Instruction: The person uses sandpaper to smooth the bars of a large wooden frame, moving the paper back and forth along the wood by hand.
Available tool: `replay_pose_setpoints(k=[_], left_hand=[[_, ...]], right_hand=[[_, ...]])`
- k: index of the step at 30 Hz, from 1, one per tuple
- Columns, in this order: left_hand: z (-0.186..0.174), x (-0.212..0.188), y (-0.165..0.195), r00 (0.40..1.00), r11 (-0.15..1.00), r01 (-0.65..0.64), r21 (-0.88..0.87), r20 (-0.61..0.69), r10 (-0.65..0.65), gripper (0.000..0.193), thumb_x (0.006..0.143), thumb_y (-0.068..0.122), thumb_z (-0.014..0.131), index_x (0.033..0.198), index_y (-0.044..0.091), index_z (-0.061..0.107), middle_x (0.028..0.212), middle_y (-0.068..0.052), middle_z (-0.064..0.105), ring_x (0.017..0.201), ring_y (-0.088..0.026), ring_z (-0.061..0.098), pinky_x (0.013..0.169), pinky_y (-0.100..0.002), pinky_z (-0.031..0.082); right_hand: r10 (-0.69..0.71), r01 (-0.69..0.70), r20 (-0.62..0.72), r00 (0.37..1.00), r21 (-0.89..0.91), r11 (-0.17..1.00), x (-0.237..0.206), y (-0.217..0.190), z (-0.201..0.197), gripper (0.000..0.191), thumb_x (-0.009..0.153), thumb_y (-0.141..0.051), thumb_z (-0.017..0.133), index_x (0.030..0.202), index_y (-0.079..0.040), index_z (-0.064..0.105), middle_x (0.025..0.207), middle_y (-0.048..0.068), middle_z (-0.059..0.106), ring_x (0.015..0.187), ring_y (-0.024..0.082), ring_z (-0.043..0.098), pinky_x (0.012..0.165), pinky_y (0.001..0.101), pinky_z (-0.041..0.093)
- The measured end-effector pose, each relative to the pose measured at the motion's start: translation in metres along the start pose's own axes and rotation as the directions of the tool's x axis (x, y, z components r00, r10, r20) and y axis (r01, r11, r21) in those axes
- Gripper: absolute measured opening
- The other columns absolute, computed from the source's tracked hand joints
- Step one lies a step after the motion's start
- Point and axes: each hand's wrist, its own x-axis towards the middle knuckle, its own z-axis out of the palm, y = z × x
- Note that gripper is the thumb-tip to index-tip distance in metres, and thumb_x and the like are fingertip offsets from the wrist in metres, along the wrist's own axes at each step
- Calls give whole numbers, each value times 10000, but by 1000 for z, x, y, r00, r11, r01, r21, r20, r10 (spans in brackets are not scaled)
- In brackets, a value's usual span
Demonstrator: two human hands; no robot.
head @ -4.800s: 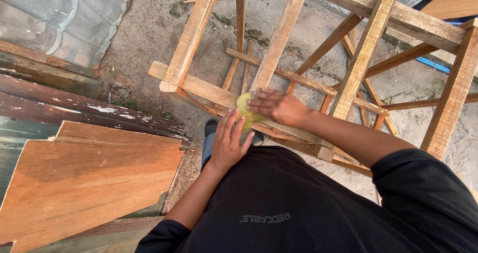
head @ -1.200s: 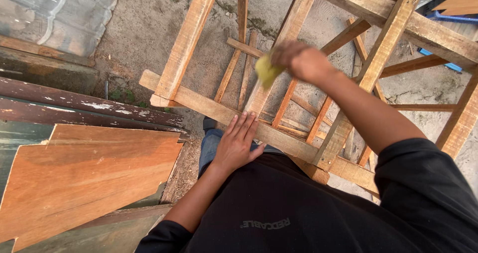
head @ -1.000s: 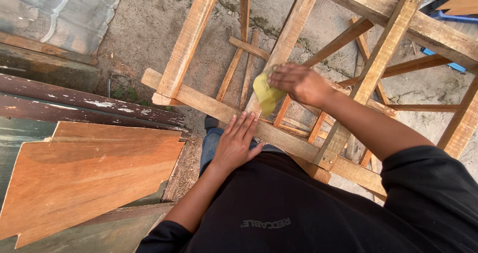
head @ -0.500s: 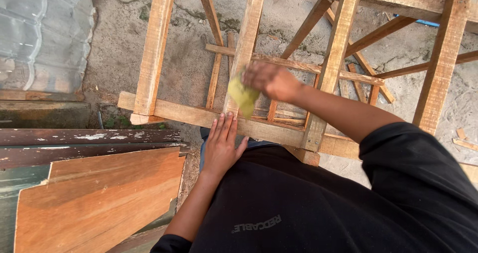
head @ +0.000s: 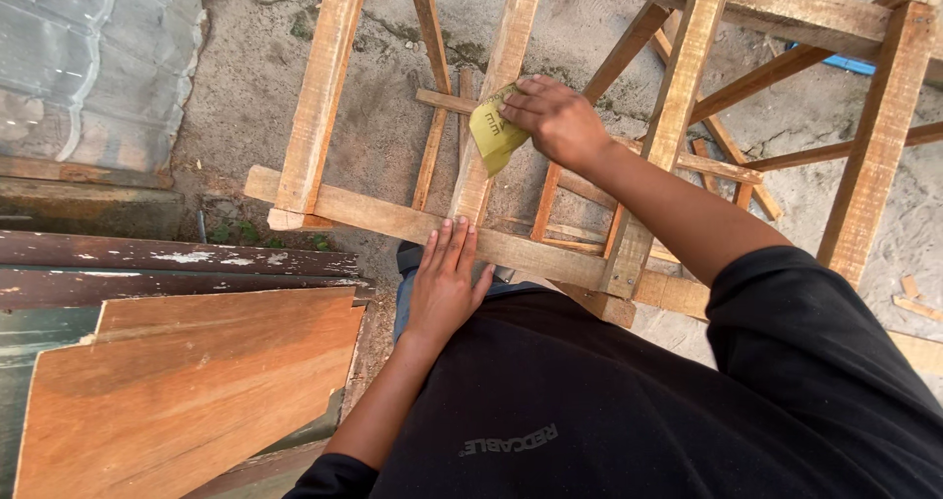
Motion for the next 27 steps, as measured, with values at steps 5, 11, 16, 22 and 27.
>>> replay_pose_setpoints(k=[5, 11, 16, 22, 27], left_hand=[[0, -7, 0, 999, 1000, 26, 9, -41, -25, 529, 986, 336, 675, 1330, -63, 632, 1435, -229, 600, 1409, -376, 515, 1212, -516, 339], [0, -15, -1, 995, 999, 12, 36, -98, -8, 497, 978, 328, 689, 1291, -58, 671, 1375, -227, 653, 1365, -364, 567, 1193, -516, 366], [-6, -17, 0, 980, 1000, 22, 9, -197, -20, 399, 945, 265, 749, 1197, -43, 719, 1299, -206, 684, 1262, -375, 640, 1149, -512, 443], [-14, -18, 2, 968, 999, 35, -29, -247, -41, 335, 914, 225, 770, 1116, -40, 732, 1214, -193, 723, 1150, -363, 692, 1084, -505, 504], [-15, -20, 5, 963, 999, 25, -34, -267, -34, 329, 915, 227, 767, 1105, -38, 722, 1207, -186, 702, 1143, -361, 695, 1056, -506, 533]], right_hand=[[-164, 135, 52, 985, 354, 925, 1, 0, 2, 131, 973, 16, 736, 1070, -58, 780, 1149, 102, 775, 1123, 206, 744, 1056, 323, 625], [-157, 148, 19, 987, 221, 964, 6, -4, -1, 170, 906, -28, 786, 1074, -51, 793, 1153, 107, 775, 1107, 229, 744, 1045, 343, 615], [-48, 22, 88, 995, 273, 962, 12, -6, -1, 59, 980, -18, 754, 1015, -46, 793, 1110, 102, 782, 1037, 207, 755, 942, 283, 641], [-141, 119, 26, 990, 406, 906, 10, -9, 5, 57, 958, -14, 779, 948, -70, 790, 1060, 94, 792, 1025, 197, 757, 1004, 313, 649], [-59, 59, -24, 998, -8, 998, 9, -16, 2, 216, 896, -32, 767, 1084, -129, 812, 1133, 46, 785, 1121, 207, 737, 1057, 373, 596]])
